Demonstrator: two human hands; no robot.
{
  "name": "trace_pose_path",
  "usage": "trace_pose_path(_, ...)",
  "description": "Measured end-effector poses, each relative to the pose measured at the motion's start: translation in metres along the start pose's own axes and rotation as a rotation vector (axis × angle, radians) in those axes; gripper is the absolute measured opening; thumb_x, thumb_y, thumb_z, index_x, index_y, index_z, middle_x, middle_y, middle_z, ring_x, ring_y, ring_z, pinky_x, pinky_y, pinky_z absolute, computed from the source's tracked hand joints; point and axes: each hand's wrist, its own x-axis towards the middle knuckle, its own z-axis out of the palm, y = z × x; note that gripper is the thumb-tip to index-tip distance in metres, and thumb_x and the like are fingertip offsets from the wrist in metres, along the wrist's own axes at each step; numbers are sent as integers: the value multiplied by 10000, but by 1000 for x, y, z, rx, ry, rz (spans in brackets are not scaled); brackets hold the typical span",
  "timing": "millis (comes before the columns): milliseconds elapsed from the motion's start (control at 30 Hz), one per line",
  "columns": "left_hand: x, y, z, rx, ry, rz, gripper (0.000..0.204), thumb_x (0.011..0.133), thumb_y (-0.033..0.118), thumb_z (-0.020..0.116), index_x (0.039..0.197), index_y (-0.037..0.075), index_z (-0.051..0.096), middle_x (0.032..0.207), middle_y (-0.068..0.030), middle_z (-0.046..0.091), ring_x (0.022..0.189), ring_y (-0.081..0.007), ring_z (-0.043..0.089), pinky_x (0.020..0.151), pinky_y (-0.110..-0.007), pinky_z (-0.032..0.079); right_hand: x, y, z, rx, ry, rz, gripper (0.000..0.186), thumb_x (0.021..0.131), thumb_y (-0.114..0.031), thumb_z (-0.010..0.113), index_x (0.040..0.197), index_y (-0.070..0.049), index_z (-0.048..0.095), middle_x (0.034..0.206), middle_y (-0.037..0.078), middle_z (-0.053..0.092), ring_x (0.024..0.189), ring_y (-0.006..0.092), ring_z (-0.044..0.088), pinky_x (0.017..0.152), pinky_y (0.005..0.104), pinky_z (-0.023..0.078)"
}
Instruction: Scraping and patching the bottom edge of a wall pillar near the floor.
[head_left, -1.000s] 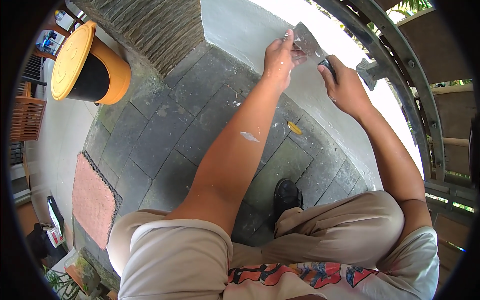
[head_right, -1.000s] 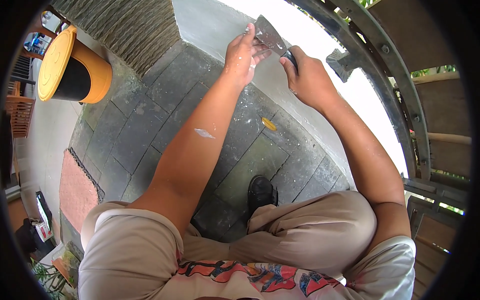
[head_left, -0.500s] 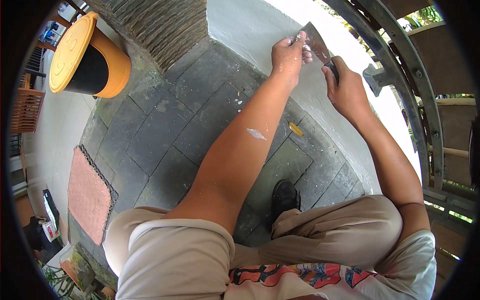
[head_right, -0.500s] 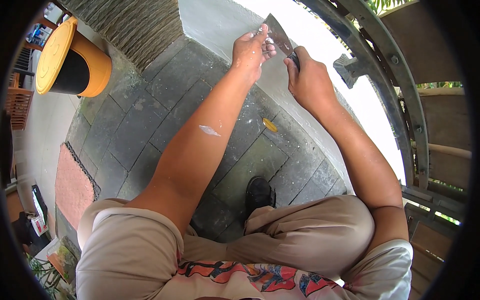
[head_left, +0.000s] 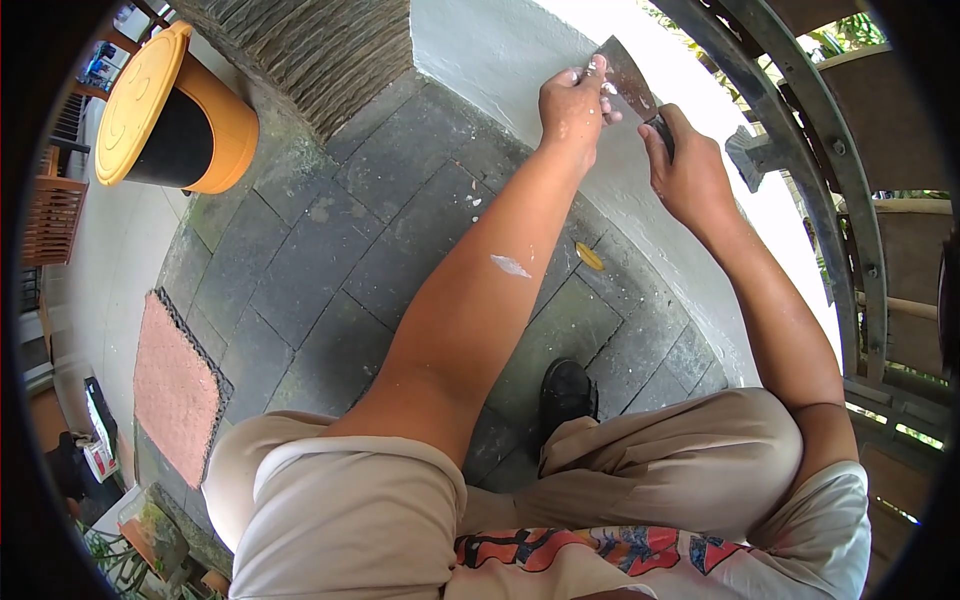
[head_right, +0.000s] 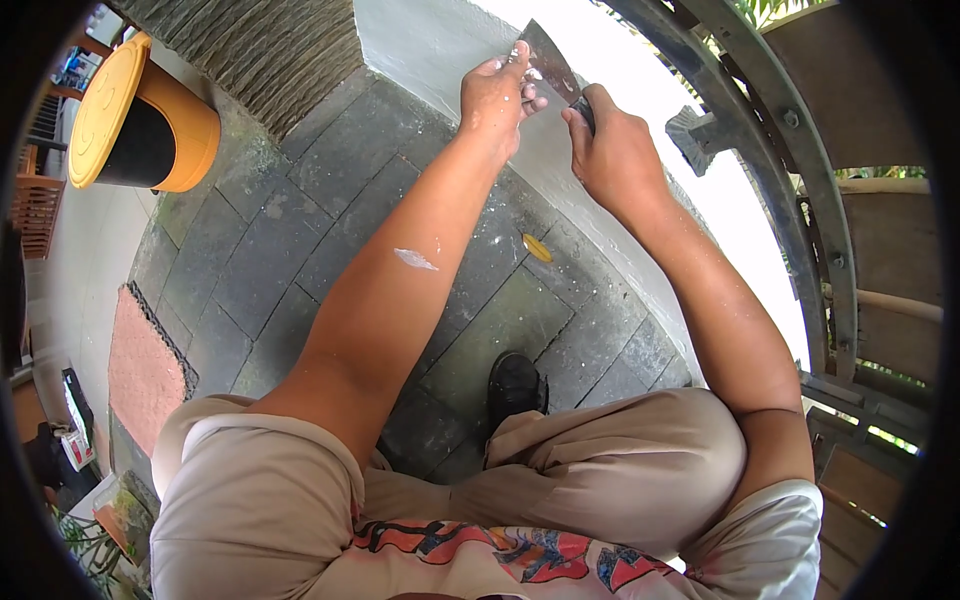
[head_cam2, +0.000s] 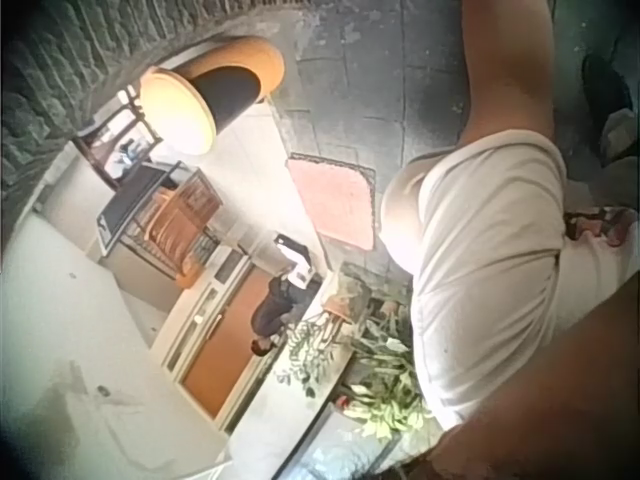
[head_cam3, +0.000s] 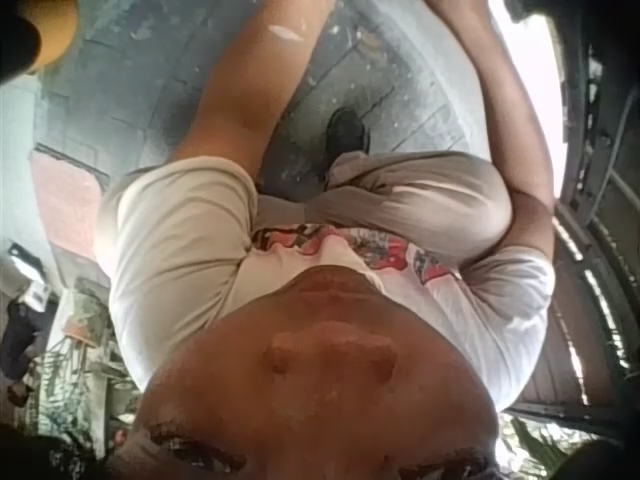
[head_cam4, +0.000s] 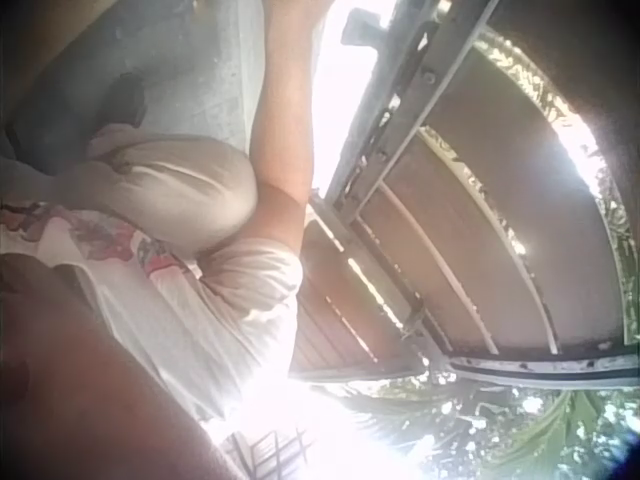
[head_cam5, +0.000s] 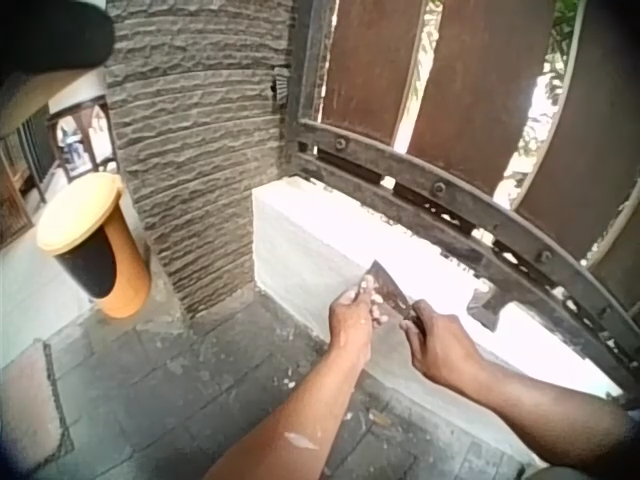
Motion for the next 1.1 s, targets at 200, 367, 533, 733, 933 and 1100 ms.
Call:
trace_pose_path(200, -8, -11, 3, -7, -56, 19, 278, 972, 308, 651, 887, 54, 577, 742, 6, 553, 583, -65, 476, 531, -247, 486, -10, 14, -4, 0, 22, -15, 257, 968, -235, 595, 1080, -5, 568, 762, 266, 652, 729, 461, 651, 657, 490, 503)
trace_pose_path(367, -7, -14, 3, -4, -36, 22, 286, 973, 314, 650, 881, 53, 580, 740, 11, 545, 590, -67, 473, 529, -257, 483, -10, 15, -1, 2, 19, -8, 256, 969, -235, 593, 1080, -6, 567, 756, 266, 649, 724, 459, 649, 657, 493, 502)
trace_pose_path(533, -2, -10, 0, 16, -22, 24, 292, 974, 316, 647, 889, 43, 589, 744, 12, 535, 592, -71, 462, 526, -265, 477, -5, 7, 1, -17, 33, -24, 249, 971, -224, 587, 1072, 3, 569, 752, 264, 650, 725, 464, 650, 665, 493, 510)
trace_pose_path(733, 2, -4, 1, 79, 24, 58, 323, 989, 292, 616, 854, -1, 605, 716, -28, 550, 557, -95, 474, 465, -274, 481, -1, 4, 3, -13, 26, -18, 247, 969, -212, 589, 1066, 15, 571, 751, 273, 649, 722, 472, 648, 665, 501, 509)
trace_pose_path(933, 3, -4, 2, 94, 60, 68, 341, 992, 303, 609, 847, -6, 614, 704, -30, 555, 560, -101, 484, 467, -273, 485, 2, 4, 5, -16, 44, -52, 249, 964, -209, 593, 1060, 19, 572, 763, 277, 653, 732, 477, 646, 669, 513, 508)
trace_pose_path(1100, 5, -2, 1, 104, 61, 53, 350, 993, 316, 608, 870, -11, 621, 751, -46, 599, 583, -112, 512, 469, -274, 492, 4, 2, 6, -18, 42, -44, 245, 963, -210, 594, 1050, 18, 574, 764, 279, 653, 731, 481, 643, 670, 514, 509)
